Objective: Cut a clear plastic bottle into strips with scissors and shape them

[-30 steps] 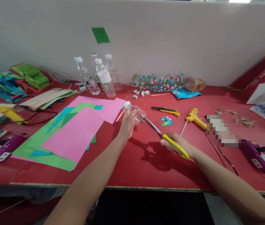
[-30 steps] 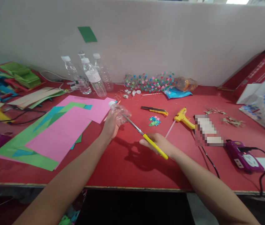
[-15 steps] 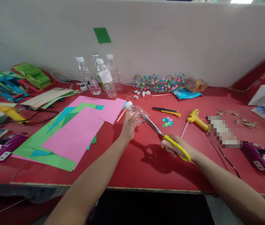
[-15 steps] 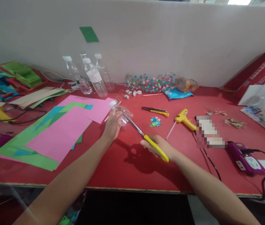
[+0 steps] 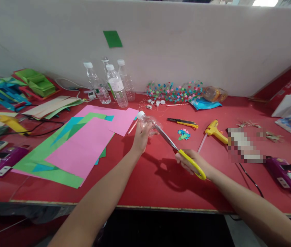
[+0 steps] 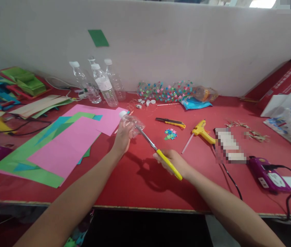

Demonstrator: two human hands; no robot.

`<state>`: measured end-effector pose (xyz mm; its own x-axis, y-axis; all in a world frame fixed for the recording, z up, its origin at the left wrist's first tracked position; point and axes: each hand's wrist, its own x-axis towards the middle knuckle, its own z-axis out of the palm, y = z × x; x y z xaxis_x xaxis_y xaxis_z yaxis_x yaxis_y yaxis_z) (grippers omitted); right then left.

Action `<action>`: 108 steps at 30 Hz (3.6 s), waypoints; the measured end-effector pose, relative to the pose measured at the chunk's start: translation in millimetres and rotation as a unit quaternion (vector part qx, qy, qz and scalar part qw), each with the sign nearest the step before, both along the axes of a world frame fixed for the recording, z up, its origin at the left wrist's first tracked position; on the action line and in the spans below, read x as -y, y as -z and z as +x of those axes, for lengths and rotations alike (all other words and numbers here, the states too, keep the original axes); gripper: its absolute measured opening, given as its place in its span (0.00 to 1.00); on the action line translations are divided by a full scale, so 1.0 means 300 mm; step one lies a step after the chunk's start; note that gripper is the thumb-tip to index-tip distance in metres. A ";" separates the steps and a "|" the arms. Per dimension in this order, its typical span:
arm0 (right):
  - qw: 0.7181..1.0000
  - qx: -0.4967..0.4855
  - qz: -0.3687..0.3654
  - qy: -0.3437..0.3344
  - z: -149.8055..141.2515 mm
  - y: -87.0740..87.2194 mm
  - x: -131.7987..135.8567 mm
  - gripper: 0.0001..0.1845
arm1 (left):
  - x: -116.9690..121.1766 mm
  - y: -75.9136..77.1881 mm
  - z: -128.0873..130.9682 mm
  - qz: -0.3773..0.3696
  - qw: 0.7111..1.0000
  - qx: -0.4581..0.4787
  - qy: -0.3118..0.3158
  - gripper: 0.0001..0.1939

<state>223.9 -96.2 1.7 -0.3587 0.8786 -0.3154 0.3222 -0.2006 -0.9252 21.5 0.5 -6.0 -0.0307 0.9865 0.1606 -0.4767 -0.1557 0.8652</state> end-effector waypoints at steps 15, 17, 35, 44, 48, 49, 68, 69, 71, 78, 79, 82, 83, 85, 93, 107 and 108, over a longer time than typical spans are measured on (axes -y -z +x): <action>0.998 0.047 0.027 -0.033 -0.003 -0.027 -0.005 0.35 | -0.026 0.007 -0.029 0.056 0.993 -0.102 0.010 0.19; 0.998 0.051 0.024 -0.031 -0.001 -0.029 -0.003 0.36 | -0.023 0.006 -0.029 0.071 0.990 -0.118 0.010 0.19; 1.000 0.022 0.006 0.012 -0.024 -0.021 0.004 0.37 | -0.017 -0.009 -0.030 0.094 0.986 -0.134 -0.015 0.19; 0.999 0.019 0.024 -0.026 -0.009 -0.009 -0.004 0.36 | -0.012 -0.007 -0.026 0.078 0.985 -0.145 0.054 0.21; 1.000 0.028 0.012 0.004 -0.022 -0.031 0.003 0.34 | -0.011 -0.004 -0.023 0.076 0.985 -0.146 0.045 0.22; 1.000 0.028 0.006 0.013 -0.025 -0.034 0.005 0.34 | -0.011 -0.003 -0.023 0.072 0.986 -0.143 0.046 0.22; 1.000 0.018 0.017 0.007 -0.022 -0.030 0.007 0.33 | -0.008 -0.002 -0.019 0.056 0.981 -0.168 0.076 0.22; 1.000 0.016 0.010 0.014 -0.023 -0.030 0.009 0.32 | -0.008 0.001 -0.019 0.054 0.982 -0.166 0.078 0.22; 0.999 0.012 -0.008 0.029 -0.029 -0.027 0.013 0.31 | -0.011 0.009 -0.018 0.046 0.983 -0.159 0.079 0.22; 0.999 0.029 -0.007 0.041 -0.050 -0.020 0.011 0.32 | -0.015 0.026 -0.017 0.032 0.986 -0.147 0.072 0.20; 0.999 0.025 -0.006 0.040 -0.048 -0.020 0.009 0.33 | -0.016 0.024 -0.018 0.038 0.986 -0.147 0.072 0.20; 1.000 0.017 0.003 0.026 -0.034 -0.016 0.002 0.33 | -0.022 0.022 -0.023 0.064 0.984 -0.153 0.067 0.20; 1.000 0.020 0.008 0.020 -0.029 -0.013 0.000 0.33 | -0.025 0.023 -0.025 0.069 0.983 -0.155 0.066 0.21; 0.999 0.027 0.015 0.008 -0.018 -0.008 -0.003 0.32 | -0.032 0.028 -0.028 0.075 0.982 -0.158 0.069 0.22; 0.999 0.024 0.019 0.009 -0.015 -0.019 -0.003 0.31 | -0.014 0.027 -0.012 0.051 0.981 -0.168 0.084 0.24; 0.998 0.034 0.001 0.045 -0.031 -0.040 0.008 0.30 | -0.024 0.054 -0.012 0.075 0.981 -0.167 0.070 0.24; 0.998 0.033 0.001 0.045 -0.029 -0.038 0.007 0.30 | -0.025 0.053 -0.014 0.080 0.980 -0.170 0.068 0.24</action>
